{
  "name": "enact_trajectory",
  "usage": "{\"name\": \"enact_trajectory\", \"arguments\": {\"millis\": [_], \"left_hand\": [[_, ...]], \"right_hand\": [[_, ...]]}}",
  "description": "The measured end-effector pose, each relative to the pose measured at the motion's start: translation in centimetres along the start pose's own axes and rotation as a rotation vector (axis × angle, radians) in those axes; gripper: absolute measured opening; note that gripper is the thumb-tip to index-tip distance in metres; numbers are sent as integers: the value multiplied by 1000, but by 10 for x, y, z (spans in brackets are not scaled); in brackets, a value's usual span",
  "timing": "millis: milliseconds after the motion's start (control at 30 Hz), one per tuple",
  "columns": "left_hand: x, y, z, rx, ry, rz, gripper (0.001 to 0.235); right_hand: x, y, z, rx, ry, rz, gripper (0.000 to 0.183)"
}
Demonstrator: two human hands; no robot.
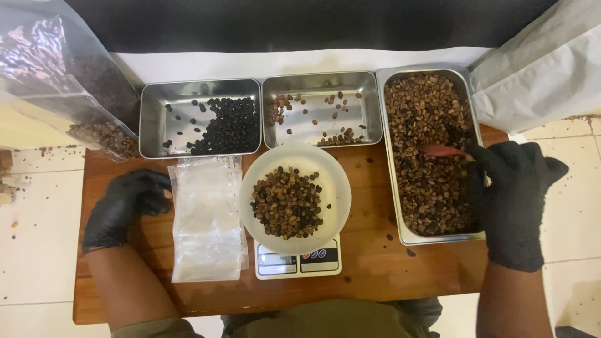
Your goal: Portioning roasted coffee beans into small plastic bags using a spoon and a digital scale for precise measurement.
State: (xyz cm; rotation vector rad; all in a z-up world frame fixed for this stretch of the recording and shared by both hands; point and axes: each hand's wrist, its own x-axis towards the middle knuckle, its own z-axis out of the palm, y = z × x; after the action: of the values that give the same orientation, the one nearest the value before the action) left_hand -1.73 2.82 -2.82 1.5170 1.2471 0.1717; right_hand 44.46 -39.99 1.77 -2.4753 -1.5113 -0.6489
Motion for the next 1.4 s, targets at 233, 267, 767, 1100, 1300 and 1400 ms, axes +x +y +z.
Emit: {"name": "enact_trajectory", "arguments": {"millis": [233,267,767,1100,1300,1400], "left_hand": [[3,-29,-16,-274,87,146,33],[7,-40,-23,-232,70,223,32],[82,-140,-65,-557,-41,255,45],[73,-129,-66,-1010,-135,205,44],[57,-98,-53,-890,48,115,24],[85,-138,-72,-849,-16,132,29]], "right_hand": [[-18,11,12,155,-262,73,24],[-18,6,8,154,-294,67,19],[10,-16,15,447,-321,307,23],[-9,18,8,559,-211,386,19],[18,-12,-23,601,-160,363,17],[39,-39,-25,592,-123,274,13]]}}
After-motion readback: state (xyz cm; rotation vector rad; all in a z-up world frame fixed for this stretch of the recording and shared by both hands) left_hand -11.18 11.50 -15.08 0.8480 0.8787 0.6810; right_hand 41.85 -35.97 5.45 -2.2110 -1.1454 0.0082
